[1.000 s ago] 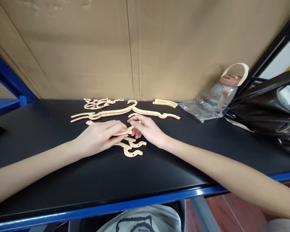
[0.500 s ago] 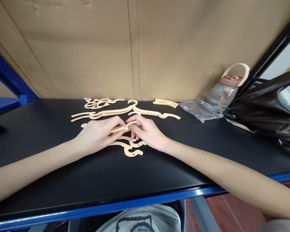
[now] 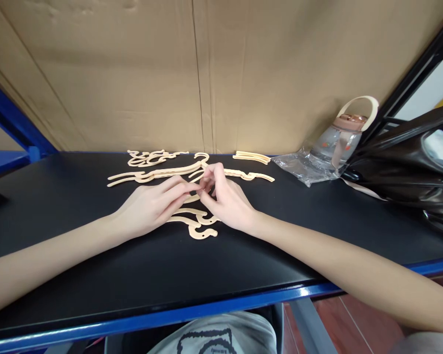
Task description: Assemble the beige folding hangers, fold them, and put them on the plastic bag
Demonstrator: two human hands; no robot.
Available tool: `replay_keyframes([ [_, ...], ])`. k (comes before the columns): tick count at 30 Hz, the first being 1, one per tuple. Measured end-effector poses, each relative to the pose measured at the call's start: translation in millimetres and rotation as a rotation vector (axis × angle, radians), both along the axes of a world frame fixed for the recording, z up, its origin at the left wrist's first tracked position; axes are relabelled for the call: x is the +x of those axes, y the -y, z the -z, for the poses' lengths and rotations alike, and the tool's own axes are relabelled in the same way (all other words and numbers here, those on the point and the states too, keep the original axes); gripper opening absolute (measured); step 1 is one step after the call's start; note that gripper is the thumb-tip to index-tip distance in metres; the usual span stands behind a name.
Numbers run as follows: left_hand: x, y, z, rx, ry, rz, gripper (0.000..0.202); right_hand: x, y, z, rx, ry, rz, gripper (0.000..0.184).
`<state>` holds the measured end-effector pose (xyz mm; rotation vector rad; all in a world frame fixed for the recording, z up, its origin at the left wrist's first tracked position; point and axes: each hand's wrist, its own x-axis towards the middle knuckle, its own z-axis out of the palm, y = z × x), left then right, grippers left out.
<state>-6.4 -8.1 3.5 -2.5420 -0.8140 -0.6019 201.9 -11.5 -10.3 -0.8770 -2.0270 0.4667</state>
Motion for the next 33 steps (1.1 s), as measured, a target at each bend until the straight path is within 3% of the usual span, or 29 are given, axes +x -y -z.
replay_keyframes([
  [5, 0.6, 1.1, -0.5, 0.029, 0.034, -0.002, 0.038, 0.6, -3.9, -1.4, 0.051, 0.226, 0.121, 0.013],
  [11, 1.2, 3.4, -3.3, 0.058, 0.091, -0.109, 0.039, 0.4, -6.5, 1.4, 0.079, 0.362, 0.086, 0.008],
  [18, 3.5, 1.0, -0.7, 0.061, 0.1, -0.147, 0.037, 1.6, -7.2, 1.6, 0.102, 0.417, 0.075, 0.007],
  [23, 3.3, -1.0, -0.1, -0.047, 0.082, -0.214, 0.034, 1.5, -5.9, -0.2, 0.072, 0.475, 0.086, 0.009],
  [33, 0.7, -5.1, -2.1, -0.108, 0.106, -0.305, 0.031, 0.0, -2.0, -6.0, 0.104, 0.351, 0.136, 0.01],
])
